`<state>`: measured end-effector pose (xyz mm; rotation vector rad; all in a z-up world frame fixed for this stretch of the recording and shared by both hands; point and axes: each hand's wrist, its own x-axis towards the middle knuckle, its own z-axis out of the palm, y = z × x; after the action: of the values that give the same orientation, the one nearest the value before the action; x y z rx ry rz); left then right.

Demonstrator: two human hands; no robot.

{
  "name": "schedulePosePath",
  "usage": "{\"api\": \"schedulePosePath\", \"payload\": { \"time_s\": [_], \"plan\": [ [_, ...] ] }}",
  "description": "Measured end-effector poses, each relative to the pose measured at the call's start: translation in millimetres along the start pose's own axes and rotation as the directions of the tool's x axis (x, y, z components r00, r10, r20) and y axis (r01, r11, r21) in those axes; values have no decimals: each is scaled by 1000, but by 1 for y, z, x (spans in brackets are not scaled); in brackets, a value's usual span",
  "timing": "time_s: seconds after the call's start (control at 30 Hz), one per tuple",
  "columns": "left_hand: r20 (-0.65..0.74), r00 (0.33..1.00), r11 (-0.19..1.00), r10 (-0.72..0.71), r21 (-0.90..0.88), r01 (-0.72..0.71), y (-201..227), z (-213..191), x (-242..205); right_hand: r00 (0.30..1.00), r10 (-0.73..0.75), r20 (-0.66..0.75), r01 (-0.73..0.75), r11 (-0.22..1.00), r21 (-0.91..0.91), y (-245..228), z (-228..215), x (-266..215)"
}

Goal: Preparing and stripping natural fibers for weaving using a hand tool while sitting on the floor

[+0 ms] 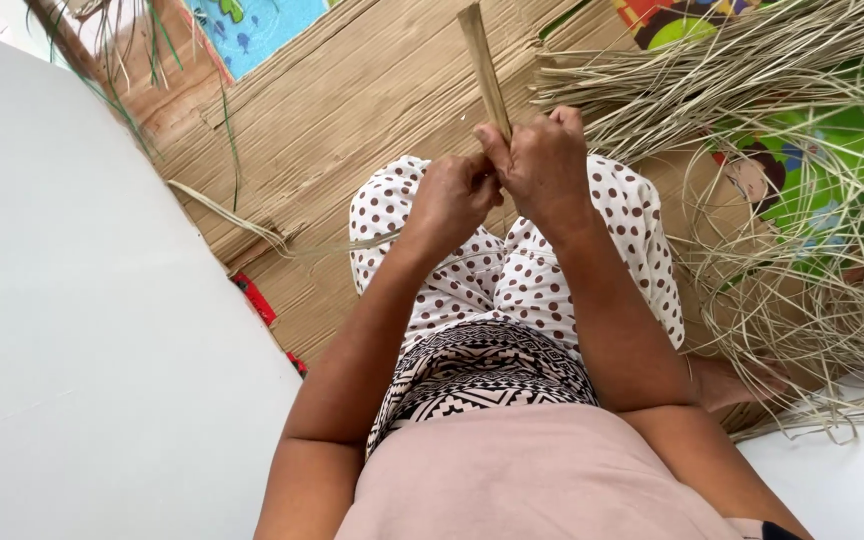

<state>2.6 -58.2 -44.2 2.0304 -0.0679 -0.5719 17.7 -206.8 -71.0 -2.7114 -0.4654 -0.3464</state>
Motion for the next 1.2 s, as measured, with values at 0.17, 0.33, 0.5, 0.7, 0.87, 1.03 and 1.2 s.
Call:
{"api": "schedulePosePath", "payload": {
  "time_s": [0.17, 0.33, 0.5, 0.7, 0.87, 1.03, 1.2],
  "plan": [
    [-90, 988, 991, 125, -44, -129, -14, 9, -6, 999, -7, -32, 7, 1000, 10, 11, 6, -3],
    [-70, 997, 984, 25, -174, -37, -11, -23, -35, 996, 36, -88, -41, 997, -59, 53, 22, 3],
    [155, 985, 994, -78, -60, 88, -21, -60, -50, 979, 162, -120, -164, 986, -5, 92, 25, 1],
    [113, 993, 984, 15, 175, -35, 12, -30, -25, 963, 233, 137, -243, 968, 63, 60, 2, -5],
    [-113, 958, 964, 264, -2, -266, -8, 18, 0, 997, 80, -14, -77, 989, 130, 32, -20, -11],
    [-107, 970, 954, 218, -188, -235, -14, 7, -15, 998, 67, 3, -66, 984, 165, 49, -6, -8],
    [47, 971, 877, 235, -441, -192, -36, -63, -43, 924, 369, 100, -377, 923, 78, 113, 3, -1]
  ]
}}
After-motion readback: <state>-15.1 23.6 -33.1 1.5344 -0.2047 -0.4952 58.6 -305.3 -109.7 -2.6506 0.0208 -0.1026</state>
